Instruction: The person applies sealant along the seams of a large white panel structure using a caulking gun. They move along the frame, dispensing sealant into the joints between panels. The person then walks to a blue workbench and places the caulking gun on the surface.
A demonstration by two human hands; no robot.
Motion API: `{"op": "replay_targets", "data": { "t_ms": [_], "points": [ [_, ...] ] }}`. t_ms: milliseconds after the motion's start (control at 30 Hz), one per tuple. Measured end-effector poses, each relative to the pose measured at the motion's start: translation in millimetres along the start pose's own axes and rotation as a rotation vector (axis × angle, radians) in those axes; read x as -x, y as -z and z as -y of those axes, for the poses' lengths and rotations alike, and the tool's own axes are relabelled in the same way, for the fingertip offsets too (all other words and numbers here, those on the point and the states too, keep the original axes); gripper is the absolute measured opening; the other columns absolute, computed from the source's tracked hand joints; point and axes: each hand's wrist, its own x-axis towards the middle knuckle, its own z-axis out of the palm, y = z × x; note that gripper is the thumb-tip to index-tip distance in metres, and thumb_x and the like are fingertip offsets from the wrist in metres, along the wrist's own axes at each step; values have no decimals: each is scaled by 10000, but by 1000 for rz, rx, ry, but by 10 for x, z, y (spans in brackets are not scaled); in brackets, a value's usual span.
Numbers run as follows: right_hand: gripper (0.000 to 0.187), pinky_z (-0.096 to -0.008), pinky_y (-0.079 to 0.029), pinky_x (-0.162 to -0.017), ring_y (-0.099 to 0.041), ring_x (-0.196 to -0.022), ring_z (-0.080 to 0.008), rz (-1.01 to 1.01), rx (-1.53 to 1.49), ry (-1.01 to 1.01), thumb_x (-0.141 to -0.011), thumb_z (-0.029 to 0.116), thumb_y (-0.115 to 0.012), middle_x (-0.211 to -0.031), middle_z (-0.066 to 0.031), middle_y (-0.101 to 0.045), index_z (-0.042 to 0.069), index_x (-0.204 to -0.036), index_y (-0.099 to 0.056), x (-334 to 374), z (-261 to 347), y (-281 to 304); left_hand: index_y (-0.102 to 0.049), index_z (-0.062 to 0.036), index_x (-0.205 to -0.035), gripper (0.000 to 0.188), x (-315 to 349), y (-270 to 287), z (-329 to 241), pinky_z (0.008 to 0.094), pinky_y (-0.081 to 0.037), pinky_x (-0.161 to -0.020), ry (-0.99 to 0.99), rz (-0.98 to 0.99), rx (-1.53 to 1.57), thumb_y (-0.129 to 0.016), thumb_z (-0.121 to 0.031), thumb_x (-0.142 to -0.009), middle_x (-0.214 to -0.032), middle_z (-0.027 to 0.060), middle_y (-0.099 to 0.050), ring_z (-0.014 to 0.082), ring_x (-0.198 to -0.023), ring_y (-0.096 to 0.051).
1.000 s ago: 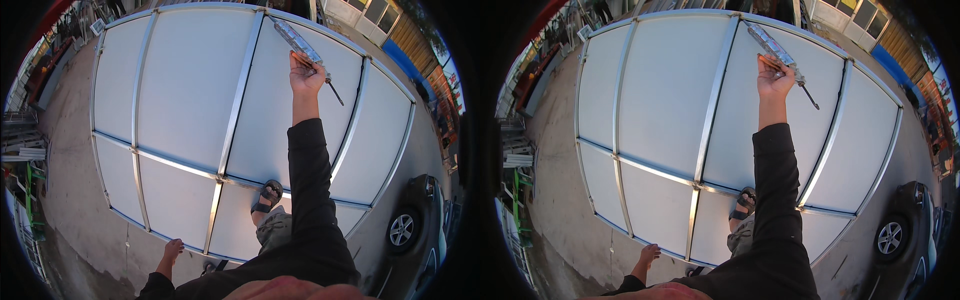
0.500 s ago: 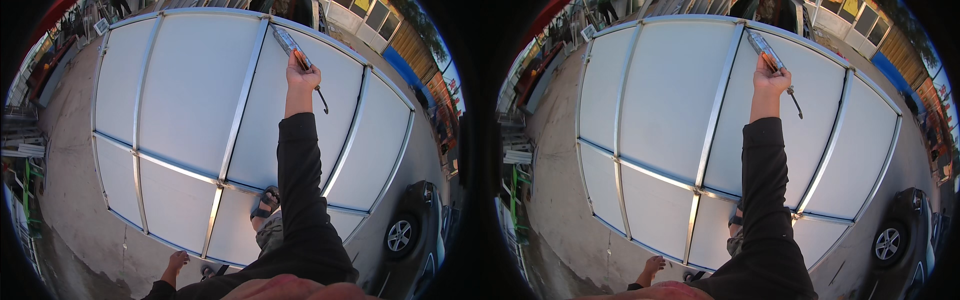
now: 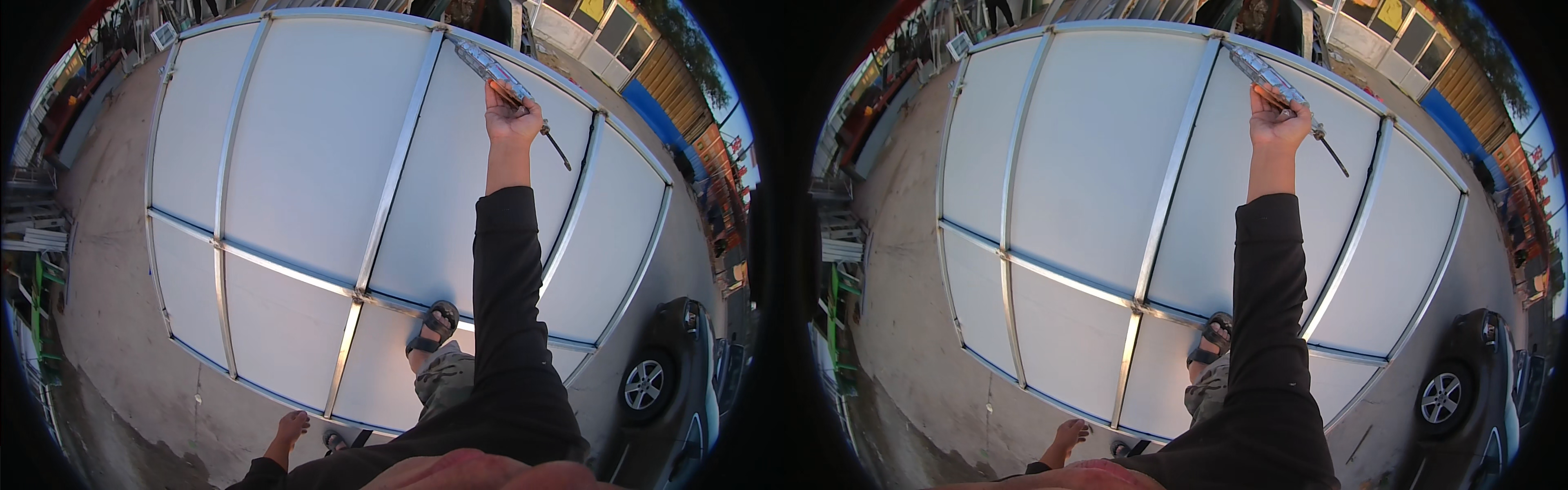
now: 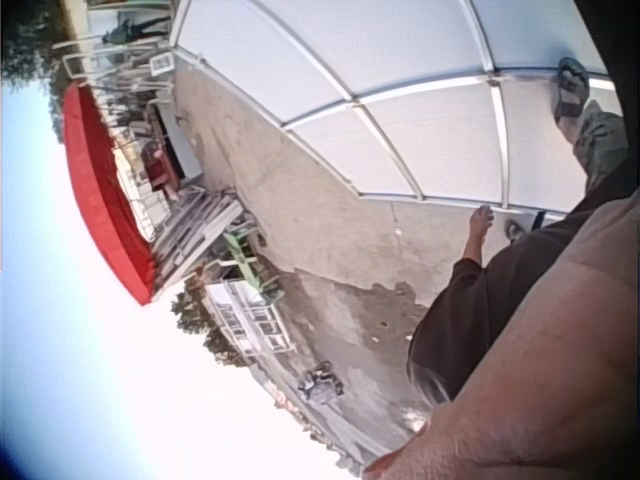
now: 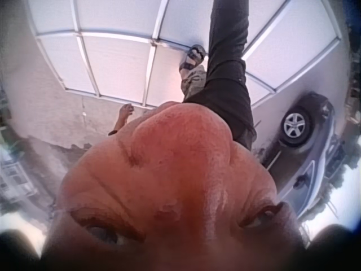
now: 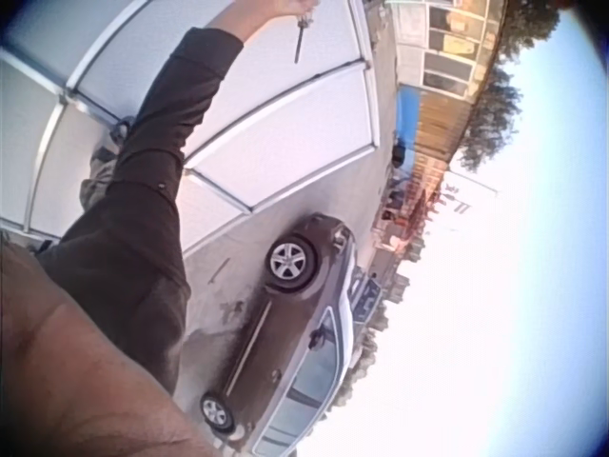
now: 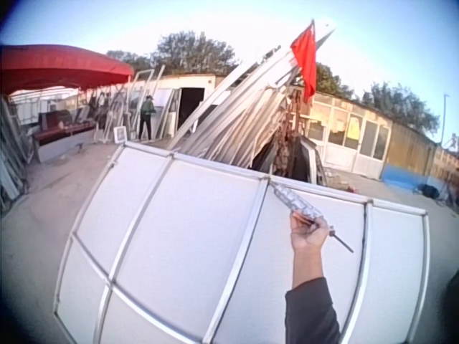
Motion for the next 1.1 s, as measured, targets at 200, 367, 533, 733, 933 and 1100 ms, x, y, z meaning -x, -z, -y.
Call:
{"op": "replay_targets", "data": {
  "t_ms": [200,367,533,733,933,1100],
  "points": [
    [293,-530,-490,-1012,-652,-1037,-350,348,57,-88,-808,136,-484,-1043,-196,-665,-48,-1008,-592,638,407,155,-557,31,-1274,467,-33,-324,-1288,354,-528,-844,-306,79,-54,-570,-313,-958,-1107,126,-668,211,-987,-655],
    [424,-490,-512,-979,-641,-1060,-339,541,388,-165,-803,126,-551,-1076,-180,-647,19,-1212,-521,1963,665,285,-525,16,-1318,419,488,-1082,-3706,360,-505,-943,-962,476,334,-517,-277,-1018,-1240,149,-610,253,-1119,-618],
    [453,-410,-491,-954,-615,-1069,-283,661,1254,62,-797,18,-562,-1108,-159,-623,8,-1246,-501,3200,803,545,-201,89,-1486,721,1436,-1681,-5318,443,-409,-1084,-872,793,647,-361,-456,-1041,-1458,264,-386,358,-1334,-432],
    [724,-524,-363,-1108,-523,-1197,-336,1179,2040,332,-534,49,-812,-1207,-127,-563,54,-1214,-564,3454,1148,750,-540,-16,-1065,425,1594,-1842,-5549,420,-541,-882,-615,977,608,-406,-418,-1039,-975,140,-627,271,-983,-624],
    [830,-537,-285,-1160,-454,-1302,-350,1175,2103,297,-537,92,-838,-1296,-135,-532,44,-1298,-508,3610,1255,860,-566,-52,-989,281,1424,-2048,-5367,413,-550,-884,-580,1108,654,-514,-327,-1017,-975,129,-623,276,-1006,-619],
    [742,-548,-267,-1163,-448,-1307,-361,1118,2092,219,-522,103,-833,-1284,-145,-533,55,-1190,-515,3686,1357,874,-576,-60,-998,336,1529,-2252,-5350,403,-556,-874,-539,1168,642,-448,-367,-1037,-988,115,-630,271,-1009,-621]
  ]
}}
